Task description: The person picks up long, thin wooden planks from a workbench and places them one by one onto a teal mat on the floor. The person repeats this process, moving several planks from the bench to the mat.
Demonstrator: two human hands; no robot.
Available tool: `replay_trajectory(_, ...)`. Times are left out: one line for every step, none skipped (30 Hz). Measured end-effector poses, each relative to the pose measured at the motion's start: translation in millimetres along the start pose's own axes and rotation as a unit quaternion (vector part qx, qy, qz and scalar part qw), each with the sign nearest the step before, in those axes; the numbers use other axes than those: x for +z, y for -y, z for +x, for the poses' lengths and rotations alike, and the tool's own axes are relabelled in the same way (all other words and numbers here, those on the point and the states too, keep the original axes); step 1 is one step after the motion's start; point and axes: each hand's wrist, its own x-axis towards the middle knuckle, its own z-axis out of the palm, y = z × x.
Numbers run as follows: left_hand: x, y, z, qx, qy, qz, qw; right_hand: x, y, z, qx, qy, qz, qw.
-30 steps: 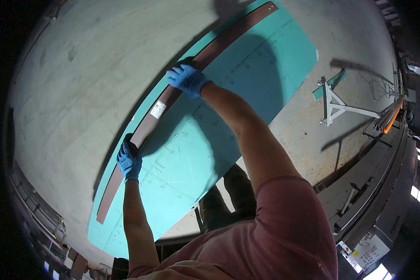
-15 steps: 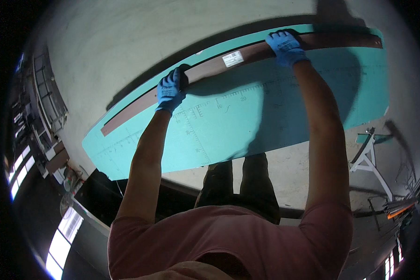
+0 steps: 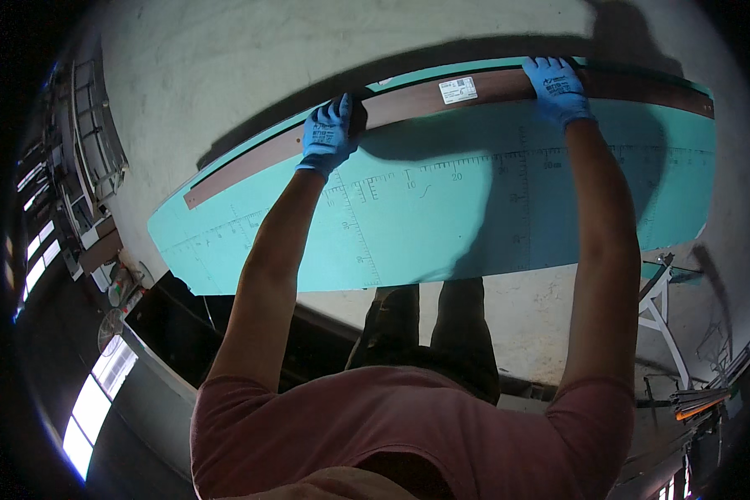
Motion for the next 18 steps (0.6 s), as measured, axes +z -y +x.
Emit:
replay_trajectory(-0.9, 0.8, -2.9, -0.006, 0.008, 0.007, 1.000, -2.7, 1.9, -0.2, 0.003, 0.007, 0.001, 1.000)
replay_trajectory(-1.8, -0.3, -1.2, -0.008, 0.013, 0.011, 1.000, -5.8, 0.1, -4.4, -0.004, 0.002, 0.010, 1.000)
replay_trajectory(-3.2, -1.7, 0.6, -0.010, 0.018, 0.016, 1.000, -0.8, -1.9, -4.8, -0.006, -0.016, 0.012, 1.000)
replay_trajectory(-5.1, -3.6, 1.2, -0.025, 0.044, -0.003, 0.999, 5.0, -1.7, -3.7, -0.007, -0.035, 0.014, 0.999)
replay_trajectory(-4.9, -4.6, 1.8, -0.022, 0.040, -0.001, 0.999, 8.5, -2.6, -4.9, -0.005, -0.055, 0.016, 0.998)
replay_trajectory(-5.6, -4.6, 1.8, -0.018, 0.036, 0.000, 0.999, 11.6, -3.7, -6.5, -0.008, -0.072, 0.009, 0.997)
replay_trajectory(-7.0, -4.4, 1.8, -0.015, 0.032, 0.002, 0.999, 14.5, -3.9, -7.3, -0.010, -0.086, 0.001, 0.996)
replay_trajectory(-9.2, -5.2, 1.9, -0.015, 0.037, -0.015, 0.999, 17.0, -3.1, -8.1, -0.010, -0.099, -0.007, 0.995)
replay_trajectory(-7.2, -2.2, 0.8, -0.013, 0.034, -0.026, 0.999, 17.8, -1.5, -8.1, -0.012, -0.113, -0.016, 0.993)
replay_trajectory(-4.6, -3.1, -1.6, -0.028, 0.021, -0.029, 0.999, 18.0, -0.1, -8.2, -0.019, -0.120, -0.017, 0.992)
replay_trajectory(-3.5, -4.7, -5.1, -0.043, 0.009, -0.033, 0.998, 16.9, 3.0, -11.0, -0.008, -0.136, -0.024, 0.990)
replay_trajectory(-6.7, -5.9, -7.7, -0.013, -0.073, -0.043, 0.996, 16.4, 6.2, -15.2, 0.005, -0.150, -0.030, 0.988)
replay_trajectory(-11.0, -6.0, -13.3, -0.025, -0.047, -0.066, 0.996, 15.4, 9.2, -20.4, 0.018, -0.165, -0.036, 0.986)
replay_trajectory(-17.4, -8.0, -17.3, -0.018, -0.049, -0.056, 0.997, 17.6, 9.9, -26.9, 0.032, -0.176, -0.032, 0.983)
replay_trajectory(-20.0, -3.8, -23.7, -0.015, -0.052, -0.045, 0.997, 12.3, 13.8, -32.6, 0.037, -0.217, -0.062, 0.973)
replay_trajectory(-21.5, 2.3, -32.2, 0.009, -0.090, -0.079, 0.993, 8.6, 19.2, -45.2, 0.037, -0.232, -0.049, 0.971)
replay_trajectory(-24.4, 4.3, -43.5, 0.005, -0.092, -0.091, 0.992, -2.4, 28.2, -60.2, 0.034, -0.246, -0.037, 0.968)
replay_trajectory(-31.6, 2.9, -49.5, 0.006, -0.080, -0.096, 0.992, 4.8, 31.7, -78.2, 0.038, -0.289, 0.006, 0.957)
